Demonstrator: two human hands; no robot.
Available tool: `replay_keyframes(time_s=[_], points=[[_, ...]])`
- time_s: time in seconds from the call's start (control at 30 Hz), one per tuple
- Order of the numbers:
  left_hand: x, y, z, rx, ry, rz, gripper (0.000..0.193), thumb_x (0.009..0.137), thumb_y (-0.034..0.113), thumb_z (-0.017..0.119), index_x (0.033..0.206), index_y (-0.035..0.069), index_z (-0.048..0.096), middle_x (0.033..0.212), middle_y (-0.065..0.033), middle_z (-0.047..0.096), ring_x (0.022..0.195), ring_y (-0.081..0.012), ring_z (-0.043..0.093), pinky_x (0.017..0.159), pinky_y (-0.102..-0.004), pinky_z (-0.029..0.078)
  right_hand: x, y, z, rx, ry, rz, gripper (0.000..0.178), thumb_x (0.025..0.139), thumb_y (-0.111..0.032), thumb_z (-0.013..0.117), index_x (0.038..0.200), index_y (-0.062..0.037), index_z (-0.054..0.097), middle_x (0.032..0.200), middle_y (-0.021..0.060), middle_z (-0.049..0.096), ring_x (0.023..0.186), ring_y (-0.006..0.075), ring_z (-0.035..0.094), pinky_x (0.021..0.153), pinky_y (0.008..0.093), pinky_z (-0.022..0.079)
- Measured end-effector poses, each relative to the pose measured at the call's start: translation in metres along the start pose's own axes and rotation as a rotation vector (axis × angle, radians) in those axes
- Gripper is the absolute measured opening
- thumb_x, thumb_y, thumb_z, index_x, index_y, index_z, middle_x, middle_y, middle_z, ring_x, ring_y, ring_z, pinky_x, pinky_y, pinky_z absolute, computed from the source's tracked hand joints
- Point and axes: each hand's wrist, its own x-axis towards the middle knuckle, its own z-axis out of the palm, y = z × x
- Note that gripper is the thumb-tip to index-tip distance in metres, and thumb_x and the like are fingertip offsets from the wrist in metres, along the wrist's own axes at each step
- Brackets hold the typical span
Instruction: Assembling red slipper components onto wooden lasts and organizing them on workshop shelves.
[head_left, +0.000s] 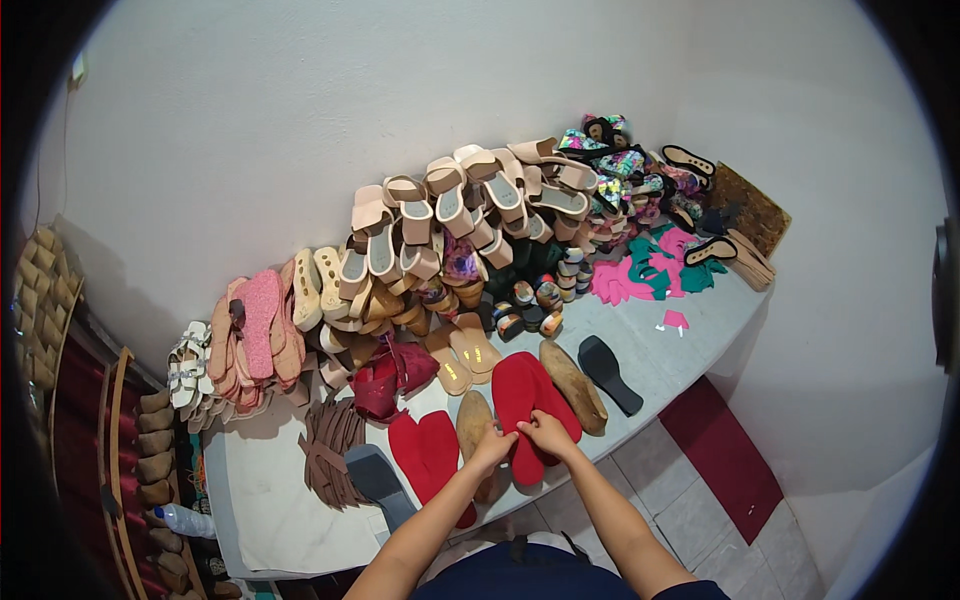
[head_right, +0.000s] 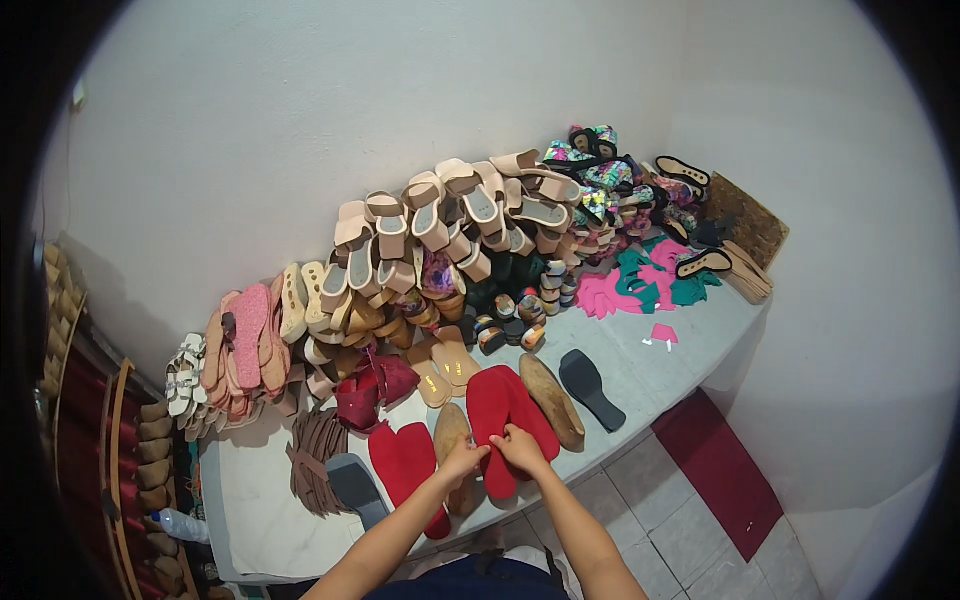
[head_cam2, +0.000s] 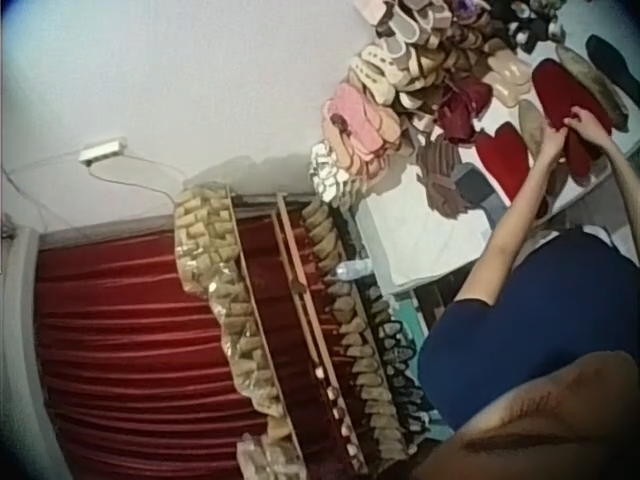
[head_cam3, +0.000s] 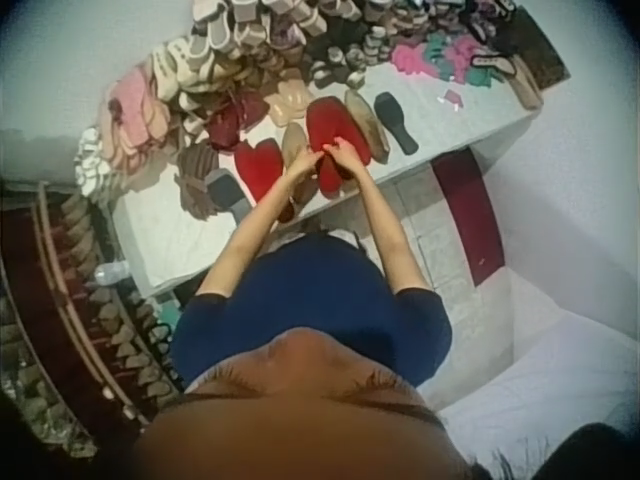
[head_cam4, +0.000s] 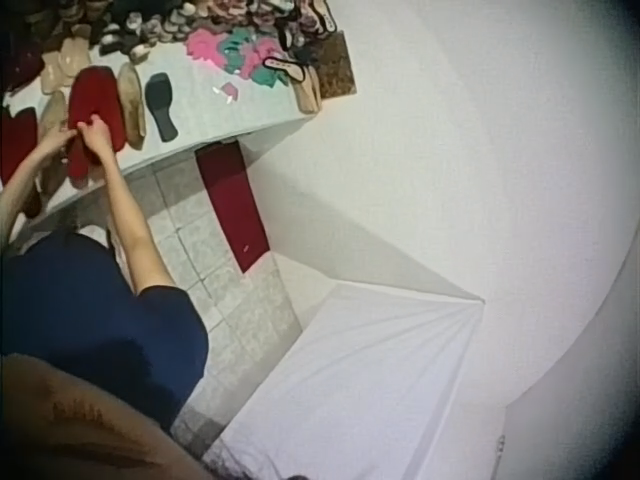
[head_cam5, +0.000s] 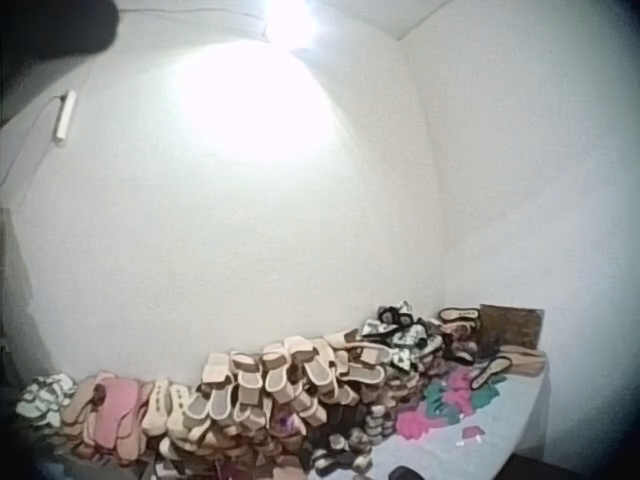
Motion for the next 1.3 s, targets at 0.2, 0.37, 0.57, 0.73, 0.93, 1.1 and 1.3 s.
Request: replay_keyframes(time_s=[0.2, 0.37, 0.57, 0.73, 0.93, 1.1, 1.3], points=[[0.006, 0.015, -0.012, -0.020, -0.103, -0.091, 0.034, 0.079, 0.007, 0.052, 0.109, -0.003, 0.038, 0.084, -0.0104, 0.058, 0.072, -0.0168, 0.057, 0.061, -0.0268, 0.046, 0.017, -0.009, 0.003, 0.089, 0.014, -0.041, 0.032, 0.078, -0.029, 0.056, 0.086, 0.0017, 0.055, 0.070, 0.0151, 0.056, 0.065, 0.0243, 0.055, 0.060, 0.0331, 0.042], [0.004, 0.018, 0.007, -0.143, -0.012, -0.009, 0.031, 0.079, 0.007, 0.052, 0.107, -0.002, 0.041, 0.090, -0.0122, 0.057, 0.077, -0.0162, 0.055, 0.065, -0.0255, 0.045, 0.018, -0.007, 0.000, -0.031, 0.115, -0.016, 0.032, 0.080, -0.028, 0.051, 0.092, 0.0019, 0.056, 0.081, 0.0196, 0.059, 0.075, 0.0309, 0.057, 0.066, 0.0366, 0.043], [0.026, 0.010, 0.013, -0.134, 0.245, 0.175, 0.030, 0.078, 0.007, 0.053, 0.105, -0.002, 0.044, 0.094, -0.0129, 0.056, 0.083, -0.0188, 0.055, 0.071, -0.0270, 0.044, 0.039, -0.007, -0.015, 0.010, 0.009, -0.093, 0.032, 0.081, -0.028, 0.049, 0.091, 0.0009, 0.056, 0.081, 0.0213, 0.058, 0.077, 0.0345, 0.057, 0.068, 0.0394, 0.043], [0.044, 0.013, 0.014, 0.096, 0.437, 0.276, 0.031, 0.077, 0.009, 0.056, 0.105, -0.001, 0.047, 0.086, -0.0123, 0.058, 0.080, -0.0196, 0.056, 0.071, -0.0272, 0.044, 0.060, -0.025, -0.035, -0.258, -0.084, -0.178, 0.028, 0.081, -0.026, 0.047, 0.087, -0.0006, 0.057, 0.073, 0.0203, 0.058, 0.069, 0.0350, 0.057, 0.064, 0.0414, 0.043], [0.002, 0.057, -0.012, 0.325, 0.890, 0.328, 0.028, 0.081, 0.016, 0.049, 0.102, -0.003, 0.054, 0.086, -0.0197, 0.057, 0.075, -0.0272, 0.058, 0.066, -0.0326, 0.045, 0.081, -0.008, -0.060, -0.158, -0.016, -0.365, 0.018, 0.078, -0.017, 0.050, 0.087, -0.0021, 0.057, 0.084, 0.0182, 0.058, 0.077, 0.0308, 0.057, 0.068, 0.0377, 0.044], [-0.016, 0.046, -0.027, 0.129, 1.041, 0.192, 0.028, 0.083, 0.015, 0.043, 0.104, -0.002, 0.052, 0.096, -0.0213, 0.055, 0.088, -0.0324, 0.054, 0.077, -0.0358, 0.041, 0.082, -0.008, -0.039, -0.345, 0.153, -0.515, 0.022, 0.073, -0.011, 0.053, 0.093, -0.0016, 0.054, 0.090, 0.0151, 0.051, 0.086, 0.0311, 0.048, 0.076, 0.0381, 0.039], [-0.049, 0.011, -0.058, 0.288, 1.141, 0.154, 0.031, 0.084, 0.015, 0.040, 0.106, -0.005, 0.049, 0.101, -0.0238, 0.053, 0.095, -0.0348, 0.051, 0.083, -0.0368, 0.038, 0.056, -0.042, 0.005, -0.157, -0.036, -0.692, 0.029, 0.075, -0.011, 0.050, 0.102, 0.0000, 0.049, 0.101, 0.0168, 0.048, 0.100, 0.0322, 0.041, 0.086, 0.0391, 0.034]])
